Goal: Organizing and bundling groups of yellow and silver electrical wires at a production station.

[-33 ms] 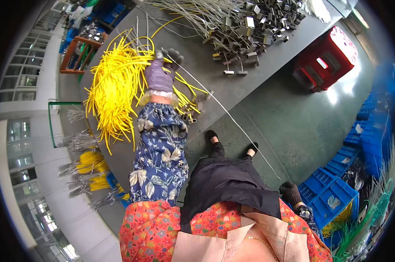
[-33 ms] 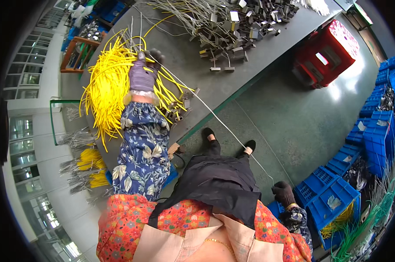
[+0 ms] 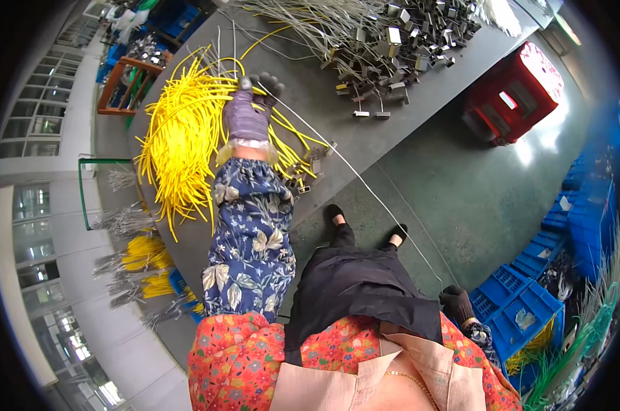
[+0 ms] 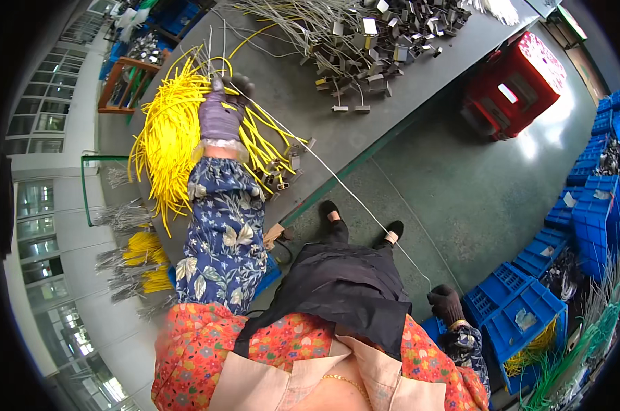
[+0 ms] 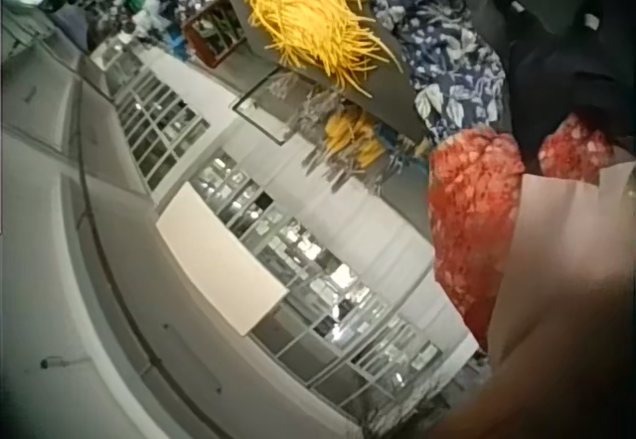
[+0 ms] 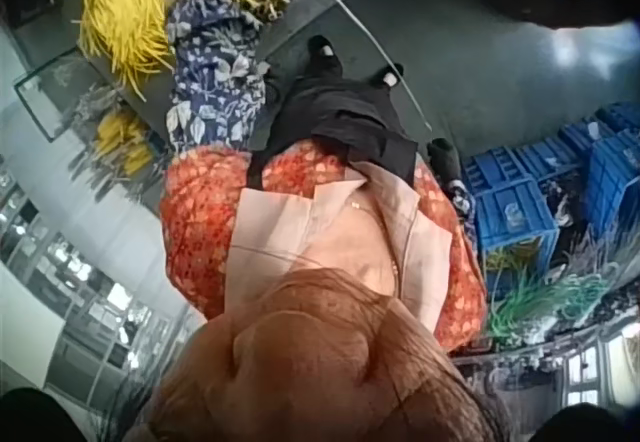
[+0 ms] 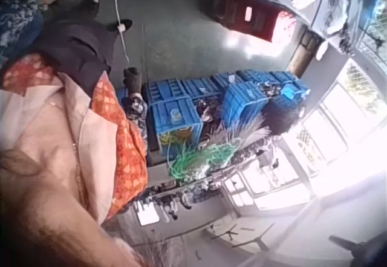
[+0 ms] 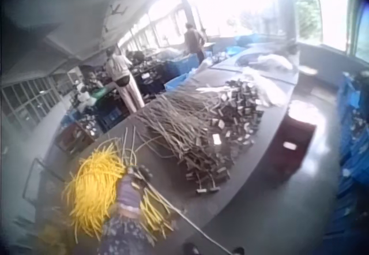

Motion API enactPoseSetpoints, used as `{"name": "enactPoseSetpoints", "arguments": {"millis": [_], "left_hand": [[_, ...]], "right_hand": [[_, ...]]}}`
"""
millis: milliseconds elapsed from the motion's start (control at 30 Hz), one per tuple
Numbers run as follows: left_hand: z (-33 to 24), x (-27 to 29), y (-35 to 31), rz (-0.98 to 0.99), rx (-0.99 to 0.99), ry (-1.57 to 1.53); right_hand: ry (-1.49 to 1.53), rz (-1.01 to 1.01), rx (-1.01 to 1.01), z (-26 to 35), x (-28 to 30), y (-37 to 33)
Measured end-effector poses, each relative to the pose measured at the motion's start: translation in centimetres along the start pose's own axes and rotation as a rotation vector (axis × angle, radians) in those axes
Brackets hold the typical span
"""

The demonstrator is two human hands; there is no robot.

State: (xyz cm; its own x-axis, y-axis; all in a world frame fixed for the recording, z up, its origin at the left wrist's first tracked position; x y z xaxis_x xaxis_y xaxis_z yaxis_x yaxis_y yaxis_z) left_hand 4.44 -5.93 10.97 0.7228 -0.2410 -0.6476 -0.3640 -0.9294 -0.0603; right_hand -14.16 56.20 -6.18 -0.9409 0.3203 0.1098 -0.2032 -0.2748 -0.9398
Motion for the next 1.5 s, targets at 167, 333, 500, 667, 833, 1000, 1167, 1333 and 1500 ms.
{"name": "enactPoseSetpoints", "arguments": {"millis": [167,333,500,667,833,1000,1167,1333,1500], "left_hand": [[-6.5,-3.2,-0.9,-0.099,-0.21,0.197],[-8.3,-4.5,-1.2,-0.151,-0.266,0.245],[-7.0,-3.4,-0.1,-0.108,-0.132,0.343],[0.7,0.4,-2.6,0.319,0.446,0.35],[14.4,-1.8,-18.6,0.355,0.764,0.634],[9.6,0.5,-17.0,0.4,0.489,1.392],[-1.6,1.8,-8.1,-0.063,0.07,0.344],[6.4,4.7,-10.5,-0.255,0.229,0.663],[1.9,7.5,-6.9,-0.164,0.331,0.784]], "right_hand": [[0.075,-0.006,0.114,0.9,-0.4,0.9],[0.12,-0.045,0.084,0.2,0.5,1.8],[0.12,-0.037,0.106,0.2,1.1,2.0],[0.117,0.168,0.143,-0.7,0.4,0.6],[-0.038,0.177,0.136,0.0,-1.4,0.2],[-0.147,0.107,0.098,1.4,-1.6,2.0],[-0.172,0.076,0.252,11.0,-3.5,3.2],[0.037,0.328,0.642,30.9,-14.6,1.8],[0.023,0.441,0.847,38.4,-20.3,-1.4]]}}
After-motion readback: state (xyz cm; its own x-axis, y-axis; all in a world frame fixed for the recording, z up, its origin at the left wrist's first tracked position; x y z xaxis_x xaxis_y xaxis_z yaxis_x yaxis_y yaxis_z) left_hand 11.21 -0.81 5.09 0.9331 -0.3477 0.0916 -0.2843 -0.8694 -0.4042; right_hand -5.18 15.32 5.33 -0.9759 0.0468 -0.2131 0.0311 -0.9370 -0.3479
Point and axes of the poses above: each hand's wrist, its own y-axis towards the middle knuckle, its own x-axis out of the back of the hand, z = x × y, the point moved 7 cm from there along y, towards the middle knuckle, and after that the axes turned 4 degrees about z, right-handed, at the moved point
